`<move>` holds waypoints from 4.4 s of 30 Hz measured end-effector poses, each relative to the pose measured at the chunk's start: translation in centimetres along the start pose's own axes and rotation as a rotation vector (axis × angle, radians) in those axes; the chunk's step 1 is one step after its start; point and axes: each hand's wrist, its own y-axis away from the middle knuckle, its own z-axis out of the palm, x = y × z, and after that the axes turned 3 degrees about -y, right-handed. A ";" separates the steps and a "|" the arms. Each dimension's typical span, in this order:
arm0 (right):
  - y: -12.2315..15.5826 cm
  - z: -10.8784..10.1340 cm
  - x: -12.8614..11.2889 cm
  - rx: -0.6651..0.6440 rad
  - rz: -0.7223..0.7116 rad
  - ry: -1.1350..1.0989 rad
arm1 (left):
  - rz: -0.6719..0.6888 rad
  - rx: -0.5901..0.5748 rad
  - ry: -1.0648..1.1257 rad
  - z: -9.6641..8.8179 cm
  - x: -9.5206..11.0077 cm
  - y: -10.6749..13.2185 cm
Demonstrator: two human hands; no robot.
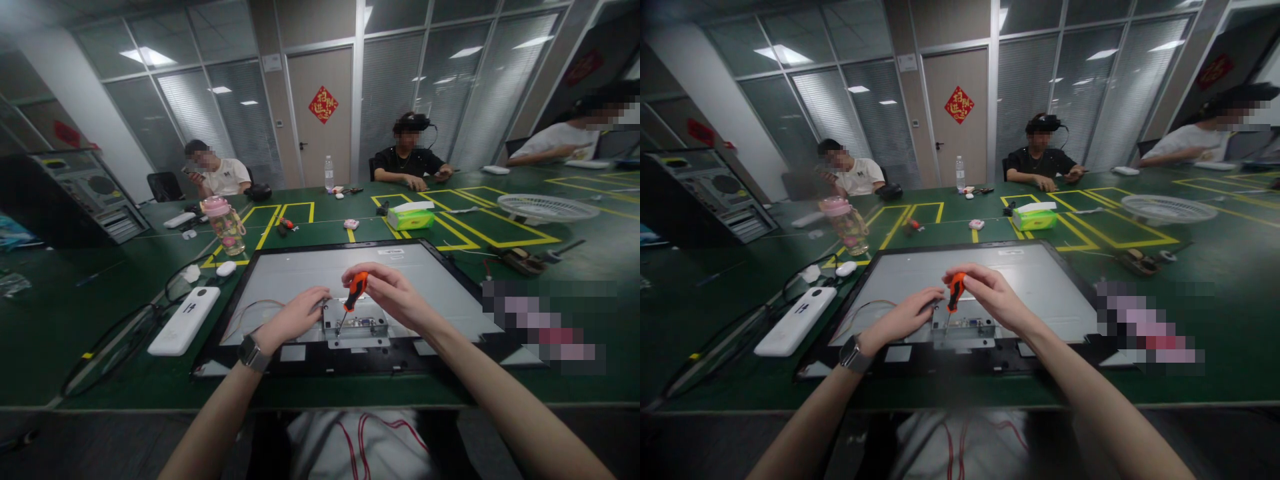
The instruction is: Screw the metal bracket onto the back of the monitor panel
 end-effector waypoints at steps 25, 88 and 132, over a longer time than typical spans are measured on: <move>0.0 0.0 0.7 0.035 -0.067 0.084 | -0.001 0.000 0.011 -0.1 0.1 0.0; 0.1 0.2 0.2 -0.018 0.007 -0.017 | 0.032 0.025 0.035 0.2 -0.4 0.0; 0.0 0.2 0.5 -0.002 0.052 -0.034 | 0.025 0.015 0.013 0.1 -0.2 0.1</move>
